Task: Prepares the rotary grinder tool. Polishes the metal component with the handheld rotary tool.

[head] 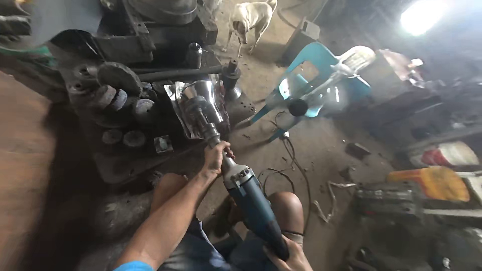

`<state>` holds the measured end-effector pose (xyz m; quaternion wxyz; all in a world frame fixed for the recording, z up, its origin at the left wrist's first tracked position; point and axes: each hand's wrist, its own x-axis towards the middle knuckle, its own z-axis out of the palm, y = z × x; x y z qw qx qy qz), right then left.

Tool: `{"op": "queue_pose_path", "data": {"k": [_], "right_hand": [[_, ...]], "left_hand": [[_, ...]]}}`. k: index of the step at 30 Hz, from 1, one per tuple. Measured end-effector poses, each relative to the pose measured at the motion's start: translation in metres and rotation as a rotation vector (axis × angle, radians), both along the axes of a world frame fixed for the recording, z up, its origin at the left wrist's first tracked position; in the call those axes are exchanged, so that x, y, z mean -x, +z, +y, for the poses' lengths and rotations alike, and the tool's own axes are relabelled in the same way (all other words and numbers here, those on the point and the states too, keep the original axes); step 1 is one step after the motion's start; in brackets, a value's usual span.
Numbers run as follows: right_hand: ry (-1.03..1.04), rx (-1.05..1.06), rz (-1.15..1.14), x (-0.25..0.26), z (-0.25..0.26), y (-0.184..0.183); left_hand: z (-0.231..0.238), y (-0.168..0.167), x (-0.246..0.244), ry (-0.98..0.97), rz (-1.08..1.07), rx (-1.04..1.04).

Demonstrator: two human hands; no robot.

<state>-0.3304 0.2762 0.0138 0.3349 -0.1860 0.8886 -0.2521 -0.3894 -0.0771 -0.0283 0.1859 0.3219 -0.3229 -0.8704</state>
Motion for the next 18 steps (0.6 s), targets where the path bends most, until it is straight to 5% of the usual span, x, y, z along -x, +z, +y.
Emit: {"op": "queue_pose_path", "data": {"k": [18], "right_hand": [[-0.173, 0.118, -0.122, 0.002, 0.002, 0.005]], "left_hand": [[0.016, 0.021, 0.039, -0.093, -0.115, -0.013]]}}
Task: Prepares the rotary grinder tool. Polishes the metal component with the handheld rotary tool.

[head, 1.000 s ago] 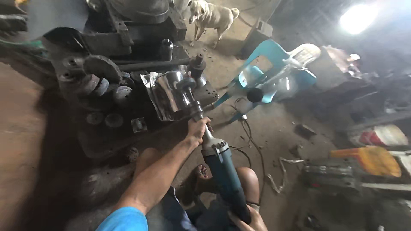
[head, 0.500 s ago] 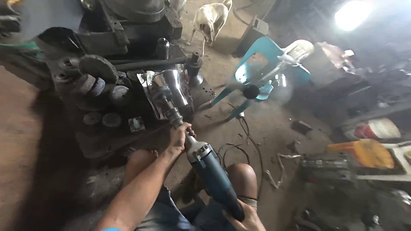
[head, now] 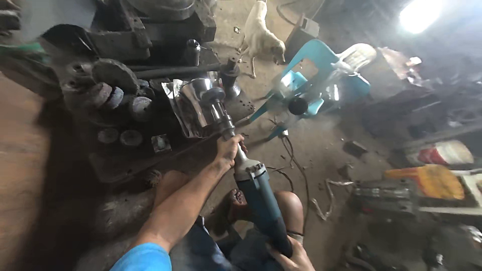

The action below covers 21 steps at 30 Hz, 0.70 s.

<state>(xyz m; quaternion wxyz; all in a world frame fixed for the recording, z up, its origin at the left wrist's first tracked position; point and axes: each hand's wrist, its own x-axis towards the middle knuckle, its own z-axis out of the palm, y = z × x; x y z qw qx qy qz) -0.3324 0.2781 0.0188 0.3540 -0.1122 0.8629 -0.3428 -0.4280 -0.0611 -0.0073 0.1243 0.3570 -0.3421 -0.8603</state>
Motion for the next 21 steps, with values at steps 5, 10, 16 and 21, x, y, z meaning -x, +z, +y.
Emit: {"op": "queue_pose_path", "data": {"k": [5, 10, 16, 21], "right_hand": [[-0.038, 0.049, -0.051, 0.000, -0.003, 0.001], [0.040, -0.005, 0.013, -0.002, 0.001, -0.002], [0.172, -0.171, 0.140, -0.008, -0.006, -0.002], [0.159, -0.179, 0.155, -0.010, -0.003, -0.006]], "left_hand": [[0.001, 0.001, 0.005, -0.036, -0.017, 0.006], [-0.004, 0.002, -0.015, -0.001, 0.009, 0.039], [-0.016, -0.026, -0.042, 0.061, 0.158, 0.027], [-0.014, -0.025, -0.040, 0.050, 0.182, 0.036]]}}
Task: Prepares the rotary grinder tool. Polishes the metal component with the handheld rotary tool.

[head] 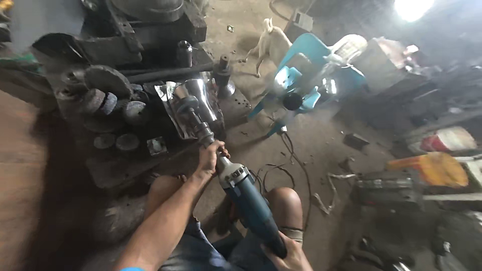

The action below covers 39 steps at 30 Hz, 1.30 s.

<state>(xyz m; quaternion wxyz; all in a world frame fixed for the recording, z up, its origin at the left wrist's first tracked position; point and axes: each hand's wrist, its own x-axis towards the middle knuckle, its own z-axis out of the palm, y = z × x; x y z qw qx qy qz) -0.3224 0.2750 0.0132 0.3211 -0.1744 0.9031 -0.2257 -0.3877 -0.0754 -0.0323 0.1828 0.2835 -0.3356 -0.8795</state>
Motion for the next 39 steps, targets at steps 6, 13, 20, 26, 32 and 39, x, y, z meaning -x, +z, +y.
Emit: {"op": "queue_pose_path", "data": {"k": [6, 13, 20, 26, 32, 39], "right_hand": [[-0.092, 0.111, -0.074, 0.001, 0.005, 0.004], [-0.238, 0.221, -0.250, 0.010, 0.007, 0.006], [-0.101, 0.144, -0.139, 0.006, 0.011, 0.003], [0.003, 0.003, -0.050, 0.001, 0.008, 0.002], [-0.023, 0.036, -0.045, 0.000, 0.008, 0.001], [-0.144, 0.133, -0.149, 0.004, 0.013, 0.005]], "left_hand": [[0.011, 0.016, 0.019, -0.041, -0.088, -0.006], [0.023, 0.026, 0.043, -0.119, -0.228, -0.006], [0.018, 0.024, 0.020, -0.051, -0.166, 0.010], [0.009, 0.000, -0.006, 0.012, -0.055, -0.007], [0.010, 0.005, -0.002, 0.006, -0.078, -0.012], [0.023, 0.020, 0.024, -0.041, -0.151, -0.017]]}}
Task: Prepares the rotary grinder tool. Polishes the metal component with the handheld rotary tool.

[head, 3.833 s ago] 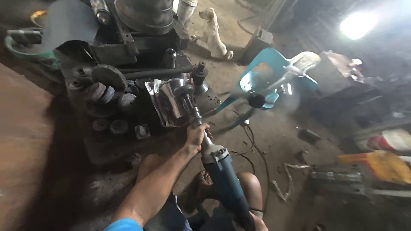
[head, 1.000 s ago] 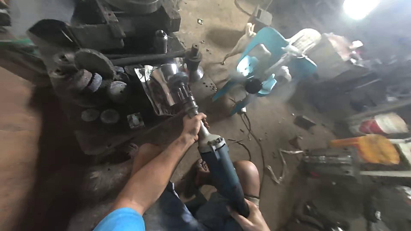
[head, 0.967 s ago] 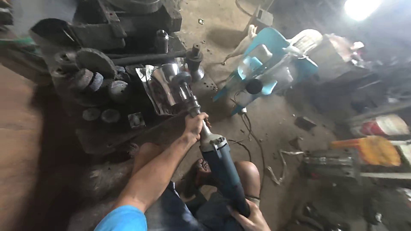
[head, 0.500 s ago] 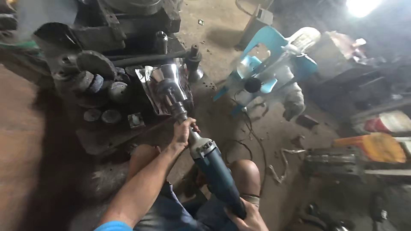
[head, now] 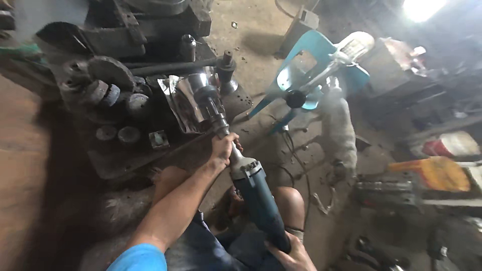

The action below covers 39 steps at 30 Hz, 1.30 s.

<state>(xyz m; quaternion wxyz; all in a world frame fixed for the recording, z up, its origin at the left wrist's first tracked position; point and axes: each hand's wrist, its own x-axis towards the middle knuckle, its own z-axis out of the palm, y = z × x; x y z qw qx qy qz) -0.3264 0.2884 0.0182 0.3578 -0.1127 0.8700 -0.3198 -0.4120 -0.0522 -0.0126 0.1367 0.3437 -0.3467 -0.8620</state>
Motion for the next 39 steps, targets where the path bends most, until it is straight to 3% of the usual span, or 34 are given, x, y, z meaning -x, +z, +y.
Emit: {"op": "queue_pose_path", "data": {"k": [8, 22, 39], "right_hand": [[-0.089, 0.079, -0.114, 0.005, 0.005, -0.002], [0.151, -0.124, 0.111, -0.004, -0.007, -0.003], [-0.084, 0.054, -0.100, 0.006, 0.008, -0.004]], "left_hand": [[0.007, 0.009, 0.015, -0.070, -0.080, 0.027], [-0.014, -0.021, -0.033, 0.069, 0.102, -0.015], [0.009, 0.006, 0.015, -0.047, -0.055, 0.009]]}}
